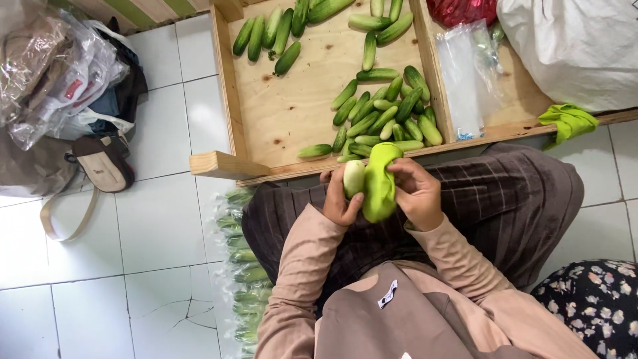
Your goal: Wiping cucumbers with a cloth and placing them into individual plastic bags for packaging
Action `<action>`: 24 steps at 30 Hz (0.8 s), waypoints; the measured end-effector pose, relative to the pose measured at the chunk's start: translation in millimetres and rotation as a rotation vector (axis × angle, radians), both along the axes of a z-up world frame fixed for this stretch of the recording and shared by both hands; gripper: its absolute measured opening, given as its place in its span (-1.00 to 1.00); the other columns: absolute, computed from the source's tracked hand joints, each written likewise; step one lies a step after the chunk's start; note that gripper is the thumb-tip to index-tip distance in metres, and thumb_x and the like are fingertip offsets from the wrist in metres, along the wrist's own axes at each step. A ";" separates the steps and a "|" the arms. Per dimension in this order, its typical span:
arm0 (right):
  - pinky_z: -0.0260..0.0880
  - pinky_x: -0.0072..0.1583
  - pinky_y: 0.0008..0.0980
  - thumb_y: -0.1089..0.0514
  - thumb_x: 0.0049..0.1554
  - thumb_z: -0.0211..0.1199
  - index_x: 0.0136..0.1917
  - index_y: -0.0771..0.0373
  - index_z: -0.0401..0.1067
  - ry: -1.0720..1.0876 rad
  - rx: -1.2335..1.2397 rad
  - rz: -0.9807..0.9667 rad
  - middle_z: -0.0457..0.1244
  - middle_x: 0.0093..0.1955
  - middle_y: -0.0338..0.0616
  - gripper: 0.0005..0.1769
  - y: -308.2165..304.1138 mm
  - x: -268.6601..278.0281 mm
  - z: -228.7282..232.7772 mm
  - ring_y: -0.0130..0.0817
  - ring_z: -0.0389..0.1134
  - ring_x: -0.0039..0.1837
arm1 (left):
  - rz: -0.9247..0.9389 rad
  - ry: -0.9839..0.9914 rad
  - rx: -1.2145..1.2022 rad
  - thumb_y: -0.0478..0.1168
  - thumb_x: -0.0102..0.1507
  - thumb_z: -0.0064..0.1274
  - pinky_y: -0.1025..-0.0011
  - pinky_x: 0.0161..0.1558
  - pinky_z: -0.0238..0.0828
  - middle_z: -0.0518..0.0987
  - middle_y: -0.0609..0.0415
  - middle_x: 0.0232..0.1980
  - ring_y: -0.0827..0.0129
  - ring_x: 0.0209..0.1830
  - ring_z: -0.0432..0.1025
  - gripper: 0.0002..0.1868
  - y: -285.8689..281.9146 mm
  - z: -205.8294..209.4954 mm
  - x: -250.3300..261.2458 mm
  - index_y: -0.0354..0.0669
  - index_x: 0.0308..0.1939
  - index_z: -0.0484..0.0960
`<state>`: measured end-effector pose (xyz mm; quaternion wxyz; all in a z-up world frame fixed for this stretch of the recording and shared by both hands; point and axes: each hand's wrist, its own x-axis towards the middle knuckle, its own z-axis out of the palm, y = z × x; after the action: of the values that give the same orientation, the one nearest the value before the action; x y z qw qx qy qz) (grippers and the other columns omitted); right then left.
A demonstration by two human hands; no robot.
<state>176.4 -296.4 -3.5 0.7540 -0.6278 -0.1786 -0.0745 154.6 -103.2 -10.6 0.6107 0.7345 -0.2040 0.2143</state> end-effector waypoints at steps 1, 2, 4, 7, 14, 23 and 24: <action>0.45 0.15 -0.16 0.57 0.03 0.37 0.10 0.60 0.43 0.000 -0.001 0.001 0.32 0.07 0.16 -0.65 5.0 -0.8 -3.0 -0.22 0.40 0.10 | 0.001 0.000 -0.001 0.00 0.31 0.03 0.14 0.29 0.19 0.46 -0.24 0.11 0.05 0.06 0.38 -0.25 1.3 -17.2 0.3 -0.50 0.40 0.25; 0.43 0.18 -0.15 0.53 0.02 0.40 0.14 0.59 0.41 -0.006 0.005 0.034 0.30 0.12 0.16 -0.60 9.9 -1.2 -6.2 -0.21 0.39 0.14 | -0.019 -0.025 -0.012 -0.02 0.28 0.07 0.09 0.25 0.25 0.44 -0.28 0.11 -0.05 0.07 0.38 -0.22 2.3 -34.5 0.9 -0.53 0.41 0.24; 0.42 0.21 -0.15 0.49 0.01 0.44 0.18 0.58 0.39 -0.008 0.011 0.065 0.28 0.16 0.16 -0.53 18.6 -3.8 -10.1 -0.20 0.37 0.19 | -0.041 -0.047 -0.022 -0.04 0.25 0.12 0.03 0.21 0.30 0.41 -0.31 0.11 -0.14 0.09 0.38 -0.19 3.4 -52.5 1.6 -0.55 0.41 0.23; 0.35 0.31 -0.08 0.44 -0.03 0.50 0.25 0.63 0.34 -0.017 0.040 0.106 0.24 0.26 0.23 -0.38 29.3 -6.9 -10.2 -0.09 0.33 0.29 | -0.012 -0.139 -0.013 -0.13 0.26 0.06 -0.01 0.11 0.36 0.40 -0.33 0.11 -0.18 0.02 0.38 -0.25 2.6 -54.2 2.1 -0.57 0.40 0.23; 0.30 0.30 0.01 0.24 -0.08 0.62 0.30 0.54 0.35 -0.106 -0.178 0.047 0.28 0.21 0.19 -0.23 34.1 3.8 -4.1 0.02 0.34 0.27 | 0.051 -0.224 0.048 0.00 0.10 0.34 -0.04 -0.05 0.41 0.47 -0.38 0.01 -0.26 -0.13 0.42 -0.05 -0.5 -63.8 3.6 -0.63 0.35 0.31; 0.36 -0.09 -0.22 0.25 0.08 0.49 -0.02 0.40 0.48 -0.296 -0.284 -0.193 0.29 -0.18 0.00 -0.73 51.2 16.9 12.3 -0.11 0.36 -0.20 | 0.117 -0.248 0.134 -0.15 0.21 0.30 -0.07 -0.07 0.45 0.48 -0.44 0.02 -0.34 -0.11 0.42 -0.21 -7.3 -123.7 3.4 -0.60 0.37 0.34; 0.33 -0.15 -0.25 0.23 0.12 0.46 -0.04 0.37 0.48 -0.282 -0.271 -0.176 0.25 -0.24 -0.05 -0.78 51.5 18.1 11.2 -0.20 0.31 -0.26 | 0.122 -0.244 0.123 -0.14 0.21 0.30 -0.06 -0.06 0.45 0.48 -0.44 0.02 -0.33 -0.10 0.42 -0.20 -7.5 -124.4 5.0 -0.61 0.37 0.34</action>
<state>194.5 -244.9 7.7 0.6211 -0.7198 -0.2351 -0.2023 159.6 -110.6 -135.0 0.5209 0.7502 -0.2446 0.3256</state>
